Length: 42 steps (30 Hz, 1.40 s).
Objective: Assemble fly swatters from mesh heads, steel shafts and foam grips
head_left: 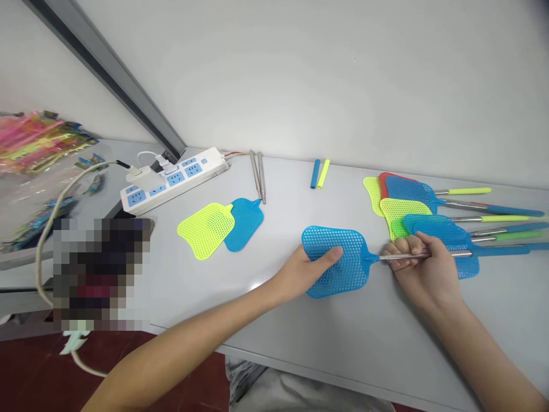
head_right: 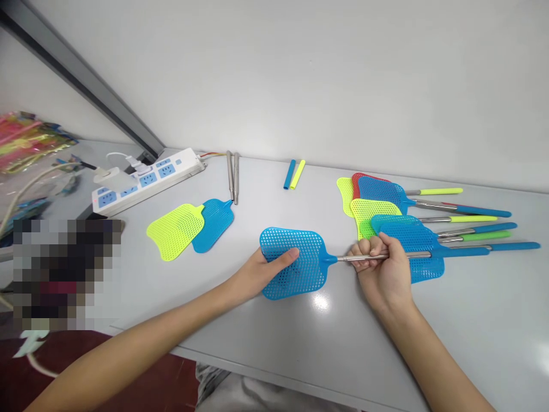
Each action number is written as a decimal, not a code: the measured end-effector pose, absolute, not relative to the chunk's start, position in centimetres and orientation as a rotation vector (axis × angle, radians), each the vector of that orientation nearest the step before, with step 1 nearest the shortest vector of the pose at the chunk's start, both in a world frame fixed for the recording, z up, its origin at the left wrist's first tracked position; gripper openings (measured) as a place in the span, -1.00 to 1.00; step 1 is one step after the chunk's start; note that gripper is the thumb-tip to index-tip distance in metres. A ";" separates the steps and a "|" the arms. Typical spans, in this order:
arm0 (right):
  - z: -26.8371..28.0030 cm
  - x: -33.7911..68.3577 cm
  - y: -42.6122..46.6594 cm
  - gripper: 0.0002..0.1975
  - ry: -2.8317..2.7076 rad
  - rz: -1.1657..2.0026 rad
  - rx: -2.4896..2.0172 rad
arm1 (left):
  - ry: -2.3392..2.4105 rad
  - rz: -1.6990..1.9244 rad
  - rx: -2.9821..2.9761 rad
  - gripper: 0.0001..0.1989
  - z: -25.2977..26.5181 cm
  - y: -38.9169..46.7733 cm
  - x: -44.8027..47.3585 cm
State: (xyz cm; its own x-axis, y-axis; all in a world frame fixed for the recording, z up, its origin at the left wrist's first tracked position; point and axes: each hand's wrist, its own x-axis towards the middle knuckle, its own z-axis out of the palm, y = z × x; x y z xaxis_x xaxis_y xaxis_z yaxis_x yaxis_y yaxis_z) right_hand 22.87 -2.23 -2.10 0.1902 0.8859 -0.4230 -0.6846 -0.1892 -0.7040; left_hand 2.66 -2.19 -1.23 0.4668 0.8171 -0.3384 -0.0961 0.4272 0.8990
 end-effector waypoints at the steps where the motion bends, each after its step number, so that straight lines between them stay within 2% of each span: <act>1: -2.1 22.9 -2.2 -0.65 -0.252 1.438 -1.036 | 0.907 0.676 0.959 -0.67 -1.2 -2.2 2.6; 42: -2.2 23.4 -2.1 -0.68 -0.150 1.508 -0.993 | 0.888 0.633 1.098 -0.63 -1.0 -2.5 2.6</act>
